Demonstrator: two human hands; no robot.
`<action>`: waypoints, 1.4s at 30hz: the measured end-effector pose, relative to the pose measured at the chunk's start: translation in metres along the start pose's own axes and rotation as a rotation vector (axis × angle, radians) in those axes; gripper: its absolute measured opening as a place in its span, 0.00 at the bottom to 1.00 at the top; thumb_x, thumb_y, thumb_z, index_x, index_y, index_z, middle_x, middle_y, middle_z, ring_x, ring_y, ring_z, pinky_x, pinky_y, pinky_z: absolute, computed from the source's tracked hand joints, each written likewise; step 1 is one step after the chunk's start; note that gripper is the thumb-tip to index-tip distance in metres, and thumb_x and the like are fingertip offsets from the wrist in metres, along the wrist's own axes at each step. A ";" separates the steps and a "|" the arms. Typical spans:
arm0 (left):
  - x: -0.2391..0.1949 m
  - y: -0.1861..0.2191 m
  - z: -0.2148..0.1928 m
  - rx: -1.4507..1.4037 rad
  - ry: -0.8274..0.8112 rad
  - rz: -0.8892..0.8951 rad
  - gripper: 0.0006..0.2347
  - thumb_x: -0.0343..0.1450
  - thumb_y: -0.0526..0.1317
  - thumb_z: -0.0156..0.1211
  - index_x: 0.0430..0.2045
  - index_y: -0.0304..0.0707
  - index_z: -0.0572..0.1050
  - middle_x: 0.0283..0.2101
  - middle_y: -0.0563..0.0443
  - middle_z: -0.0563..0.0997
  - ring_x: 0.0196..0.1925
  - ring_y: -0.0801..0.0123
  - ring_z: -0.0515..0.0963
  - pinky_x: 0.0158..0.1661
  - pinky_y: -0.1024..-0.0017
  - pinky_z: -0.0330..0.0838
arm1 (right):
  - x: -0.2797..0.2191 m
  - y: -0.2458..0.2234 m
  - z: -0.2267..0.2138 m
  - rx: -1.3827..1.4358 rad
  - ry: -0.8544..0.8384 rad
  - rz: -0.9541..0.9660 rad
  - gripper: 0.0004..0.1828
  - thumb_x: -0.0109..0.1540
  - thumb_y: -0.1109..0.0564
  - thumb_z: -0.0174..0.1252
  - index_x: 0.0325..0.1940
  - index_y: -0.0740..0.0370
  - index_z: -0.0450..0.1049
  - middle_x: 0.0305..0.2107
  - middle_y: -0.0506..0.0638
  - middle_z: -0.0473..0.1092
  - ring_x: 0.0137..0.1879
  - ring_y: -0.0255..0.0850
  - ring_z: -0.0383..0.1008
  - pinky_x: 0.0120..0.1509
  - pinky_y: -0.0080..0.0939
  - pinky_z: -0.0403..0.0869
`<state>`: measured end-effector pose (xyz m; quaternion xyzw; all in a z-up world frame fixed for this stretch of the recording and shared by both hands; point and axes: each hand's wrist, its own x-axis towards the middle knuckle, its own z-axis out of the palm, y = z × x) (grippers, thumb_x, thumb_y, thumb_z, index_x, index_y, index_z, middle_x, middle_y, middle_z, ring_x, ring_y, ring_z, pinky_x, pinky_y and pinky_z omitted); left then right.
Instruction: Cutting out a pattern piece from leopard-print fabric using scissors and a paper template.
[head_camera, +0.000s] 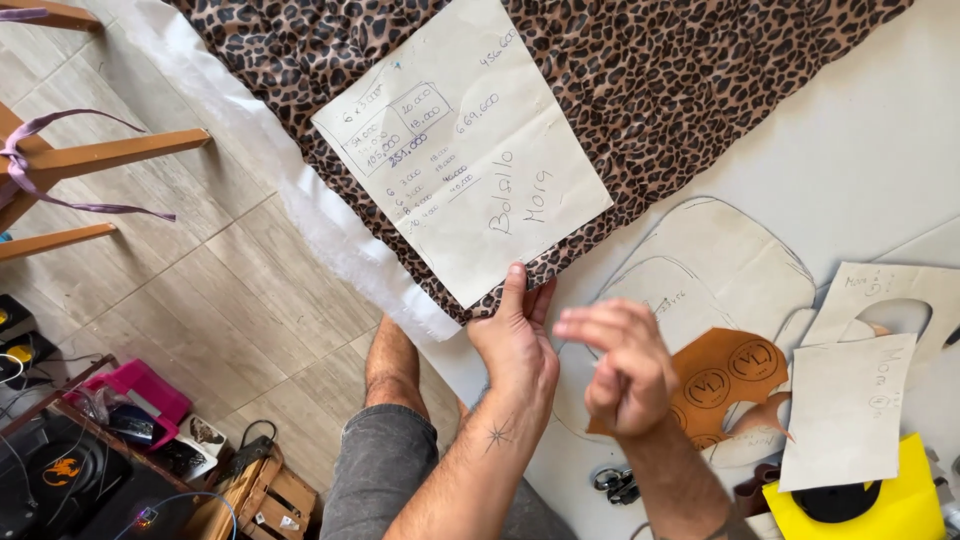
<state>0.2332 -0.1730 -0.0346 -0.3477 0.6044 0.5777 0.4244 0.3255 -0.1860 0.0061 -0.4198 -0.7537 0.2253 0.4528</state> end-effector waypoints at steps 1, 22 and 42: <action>-0.009 0.008 0.007 0.003 0.004 -0.002 0.12 0.62 0.26 0.74 0.27 0.21 0.71 0.25 0.37 0.78 0.25 0.43 0.84 0.37 0.42 0.85 | 0.003 -0.010 0.001 -0.001 -0.003 0.005 0.09 0.71 0.52 0.40 0.41 0.59 0.62 0.33 0.52 0.82 0.40 0.58 0.84 0.49 0.60 0.76; -0.035 0.038 0.033 0.029 0.014 0.000 0.15 0.59 0.23 0.76 0.30 0.21 0.72 0.26 0.35 0.80 0.27 0.41 0.85 0.36 0.40 0.84 | 0.045 0.029 0.011 0.033 -0.153 0.120 0.10 0.76 0.55 0.35 0.42 0.59 0.56 0.59 0.62 0.73 0.70 0.60 0.68 0.78 0.58 0.54; -0.036 0.037 0.026 0.049 -0.031 0.031 0.15 0.59 0.24 0.76 0.33 0.23 0.73 0.28 0.40 0.79 0.30 0.47 0.85 0.40 0.42 0.85 | 0.040 0.051 0.004 -0.077 -0.275 0.209 0.09 0.73 0.56 0.39 0.39 0.59 0.59 0.62 0.63 0.71 0.73 0.58 0.64 0.81 0.60 0.50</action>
